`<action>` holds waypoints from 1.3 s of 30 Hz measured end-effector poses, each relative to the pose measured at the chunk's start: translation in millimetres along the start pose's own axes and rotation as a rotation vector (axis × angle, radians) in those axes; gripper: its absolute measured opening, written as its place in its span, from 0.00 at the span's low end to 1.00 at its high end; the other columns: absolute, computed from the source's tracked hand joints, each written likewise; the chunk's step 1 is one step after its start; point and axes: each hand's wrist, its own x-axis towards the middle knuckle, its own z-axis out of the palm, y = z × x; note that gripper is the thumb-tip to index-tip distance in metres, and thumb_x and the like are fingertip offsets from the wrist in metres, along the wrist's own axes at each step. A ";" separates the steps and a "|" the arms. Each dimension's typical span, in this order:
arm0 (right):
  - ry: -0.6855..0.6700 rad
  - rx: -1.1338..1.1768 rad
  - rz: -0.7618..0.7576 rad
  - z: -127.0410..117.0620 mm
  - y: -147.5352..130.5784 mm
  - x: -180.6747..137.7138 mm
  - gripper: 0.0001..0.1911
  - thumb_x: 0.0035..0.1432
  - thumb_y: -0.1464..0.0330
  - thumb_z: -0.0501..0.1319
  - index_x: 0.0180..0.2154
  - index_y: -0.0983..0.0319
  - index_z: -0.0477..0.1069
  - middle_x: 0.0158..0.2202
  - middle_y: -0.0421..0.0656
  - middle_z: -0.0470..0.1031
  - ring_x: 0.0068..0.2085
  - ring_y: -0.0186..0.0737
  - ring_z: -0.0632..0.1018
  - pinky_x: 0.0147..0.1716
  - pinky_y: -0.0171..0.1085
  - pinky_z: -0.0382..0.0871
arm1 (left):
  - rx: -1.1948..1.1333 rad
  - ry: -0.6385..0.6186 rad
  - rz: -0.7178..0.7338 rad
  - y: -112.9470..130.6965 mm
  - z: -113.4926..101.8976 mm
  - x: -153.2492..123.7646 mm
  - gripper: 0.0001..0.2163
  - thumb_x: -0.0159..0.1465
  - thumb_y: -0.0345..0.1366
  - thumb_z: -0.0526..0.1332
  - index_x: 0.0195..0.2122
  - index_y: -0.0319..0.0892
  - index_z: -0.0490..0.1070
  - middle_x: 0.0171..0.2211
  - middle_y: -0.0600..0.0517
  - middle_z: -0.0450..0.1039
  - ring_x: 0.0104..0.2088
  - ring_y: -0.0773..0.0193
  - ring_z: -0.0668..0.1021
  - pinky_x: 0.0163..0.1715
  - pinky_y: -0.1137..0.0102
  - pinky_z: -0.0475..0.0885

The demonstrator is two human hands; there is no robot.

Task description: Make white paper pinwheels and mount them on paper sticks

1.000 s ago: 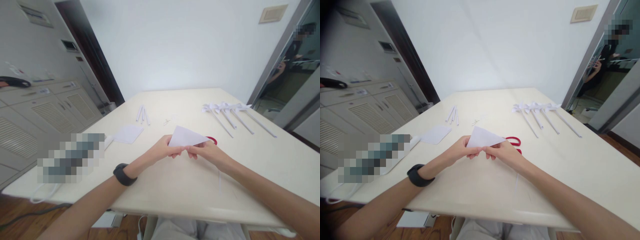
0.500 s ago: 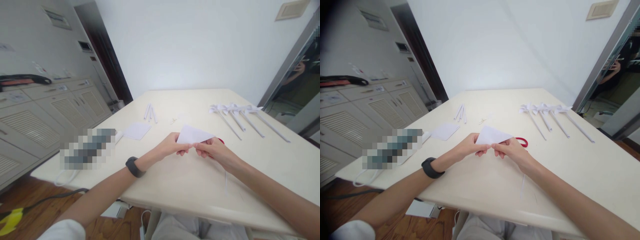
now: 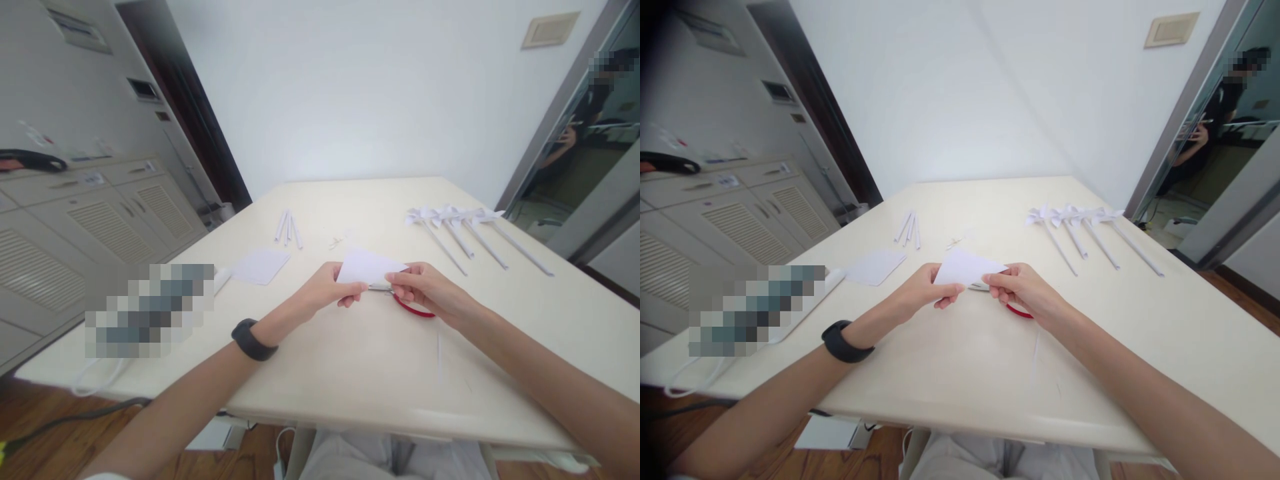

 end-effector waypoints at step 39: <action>0.001 -0.080 -0.059 19.3 7.2 1.1 0.11 0.53 0.66 0.59 0.23 0.64 0.70 0.21 0.38 0.66 0.24 0.30 0.64 0.26 0.34 0.55 | -0.013 -0.083 0.040 -12.6 2.8 2.6 0.08 0.57 0.38 0.59 0.28 0.38 0.68 0.21 0.55 0.66 0.20 0.72 0.65 0.21 0.74 0.58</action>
